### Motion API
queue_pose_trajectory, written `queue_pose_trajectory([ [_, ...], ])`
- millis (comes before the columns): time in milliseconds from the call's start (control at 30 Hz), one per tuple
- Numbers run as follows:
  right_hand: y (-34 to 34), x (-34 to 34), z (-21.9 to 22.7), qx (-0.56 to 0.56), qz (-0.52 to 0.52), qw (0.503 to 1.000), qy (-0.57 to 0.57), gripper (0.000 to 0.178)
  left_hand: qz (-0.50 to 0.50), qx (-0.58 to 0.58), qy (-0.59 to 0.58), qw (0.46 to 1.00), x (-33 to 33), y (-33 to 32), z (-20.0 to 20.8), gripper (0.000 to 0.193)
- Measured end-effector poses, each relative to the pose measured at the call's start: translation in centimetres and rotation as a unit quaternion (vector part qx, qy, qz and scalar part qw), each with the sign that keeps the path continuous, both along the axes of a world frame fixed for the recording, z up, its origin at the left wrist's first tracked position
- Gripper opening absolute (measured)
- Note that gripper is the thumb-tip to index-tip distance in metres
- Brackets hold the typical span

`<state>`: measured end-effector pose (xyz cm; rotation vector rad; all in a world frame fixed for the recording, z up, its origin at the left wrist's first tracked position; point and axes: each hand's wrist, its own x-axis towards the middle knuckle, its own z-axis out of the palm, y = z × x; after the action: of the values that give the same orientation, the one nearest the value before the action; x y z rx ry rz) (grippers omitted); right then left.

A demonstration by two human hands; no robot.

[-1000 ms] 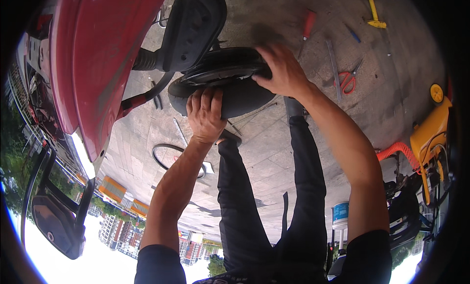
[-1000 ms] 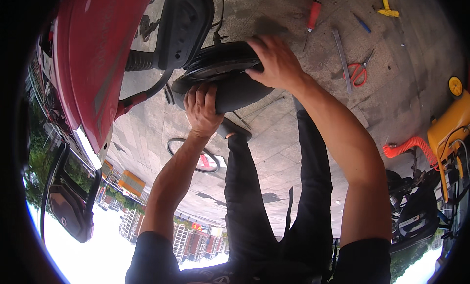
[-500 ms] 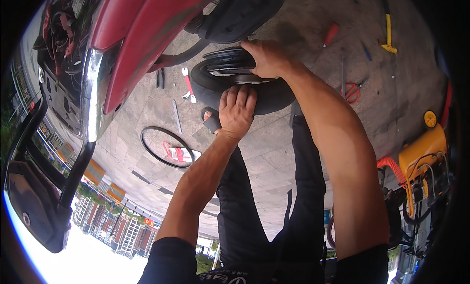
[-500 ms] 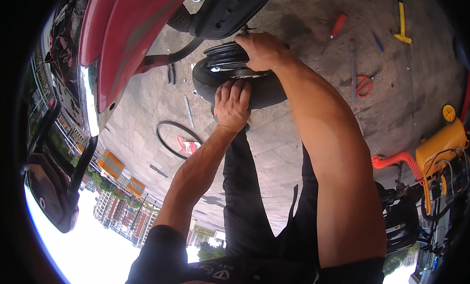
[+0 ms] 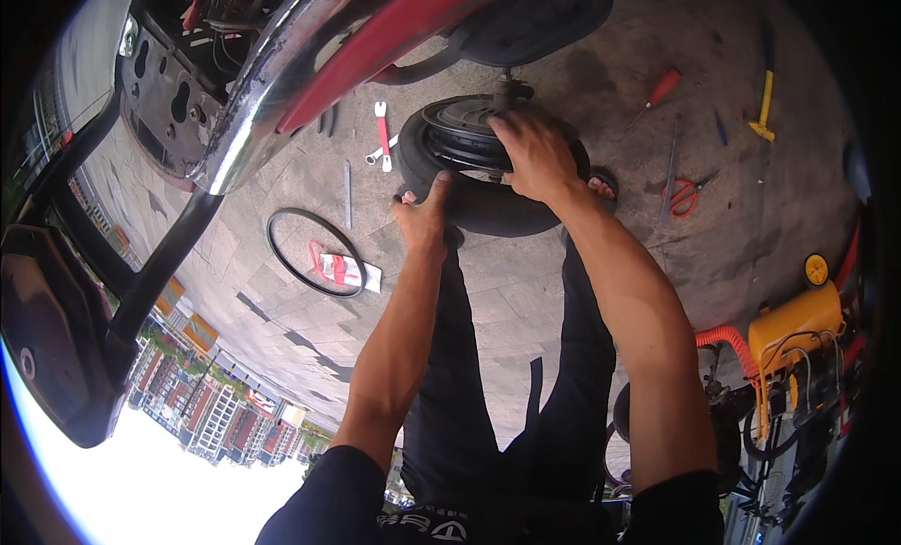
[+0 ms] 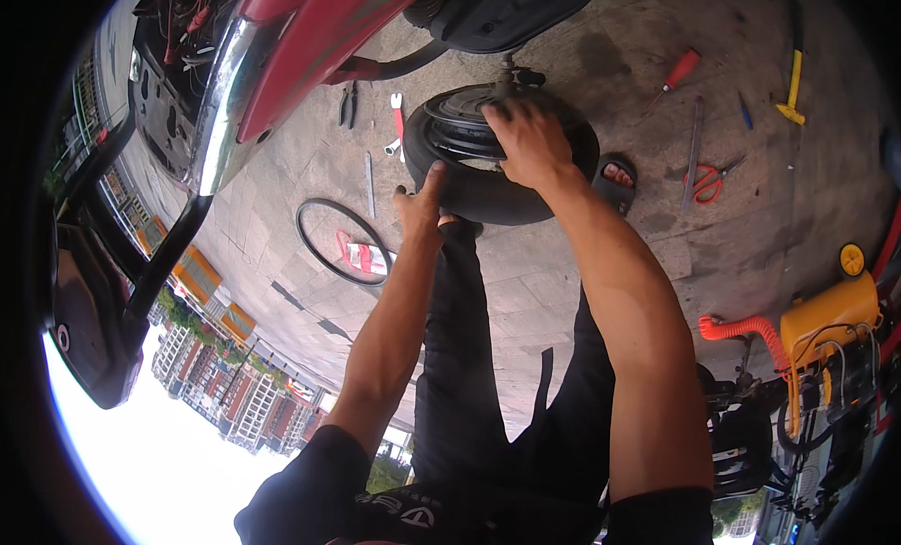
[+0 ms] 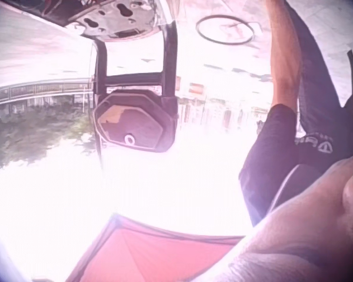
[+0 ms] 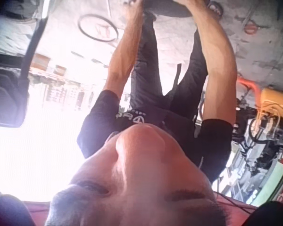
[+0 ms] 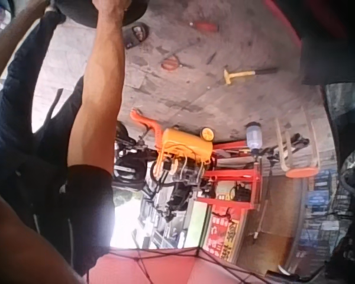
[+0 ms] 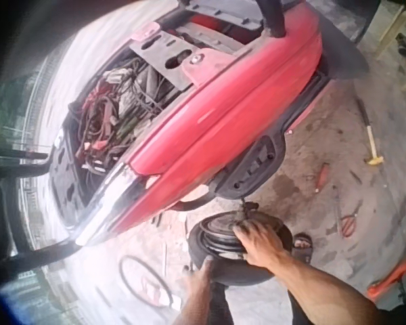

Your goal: The person removes a tire from a scooter wheel using a tire lever, then walks to a stack of tires and selects a replacement. They insert the inner tube into the new tire and prepare it for mounting.

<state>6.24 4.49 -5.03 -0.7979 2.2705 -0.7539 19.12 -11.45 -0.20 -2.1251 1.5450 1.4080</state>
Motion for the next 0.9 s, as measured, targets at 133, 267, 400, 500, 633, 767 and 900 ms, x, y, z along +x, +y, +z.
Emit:
queue_pose_trajectory([
  [133, -0.1, 0.1, 0.3, -0.004, -0.007, 1.000, 0.010, 0.085, 0.147, 0.149, 0.078, 0.975, 1.1, -0.8, -4.2, 0.103],
  [267, 0.0, -0.3, 0.4, -0.012, 0.003, 1.000, -0.021, 0.083, 0.128, 0.156, 0.172, 0.964, 2.2, -0.5, -4.4, 0.086],
  [400, -0.2, -0.7, 0.2, -0.026, 0.005, 0.999, -0.038, 0.081, 0.160, 0.102, 0.154, 0.970, 1.5, 0.0, -4.1, 0.067],
  [500, -0.6, -0.8, 0.2, -0.022, 0.008, 0.999, -0.032, 0.080, 0.154, 0.128, 0.172, 0.964, 1.2, -0.4, -3.7, 0.061],
  [633, -1.0, -1.2, 0.0, -0.047, 0.004, 0.998, -0.037, 0.077, 0.123, 0.167, 0.194, 0.959, 1.5, -1.6, -3.8, 0.057],
  [767, -1.2, -1.2, -0.2, -0.045, 0.006, 0.998, -0.036, 0.076, 0.108, 0.152, 0.181, 0.966, 2.3, -1.8, -4.5, 0.051],
  [900, -1.2, -0.7, -0.3, -0.051, 0.006, 0.999, -0.006, 0.071, 0.103, 0.159, 0.192, 0.963, 3.1, -2.0, -5.1, 0.049],
])
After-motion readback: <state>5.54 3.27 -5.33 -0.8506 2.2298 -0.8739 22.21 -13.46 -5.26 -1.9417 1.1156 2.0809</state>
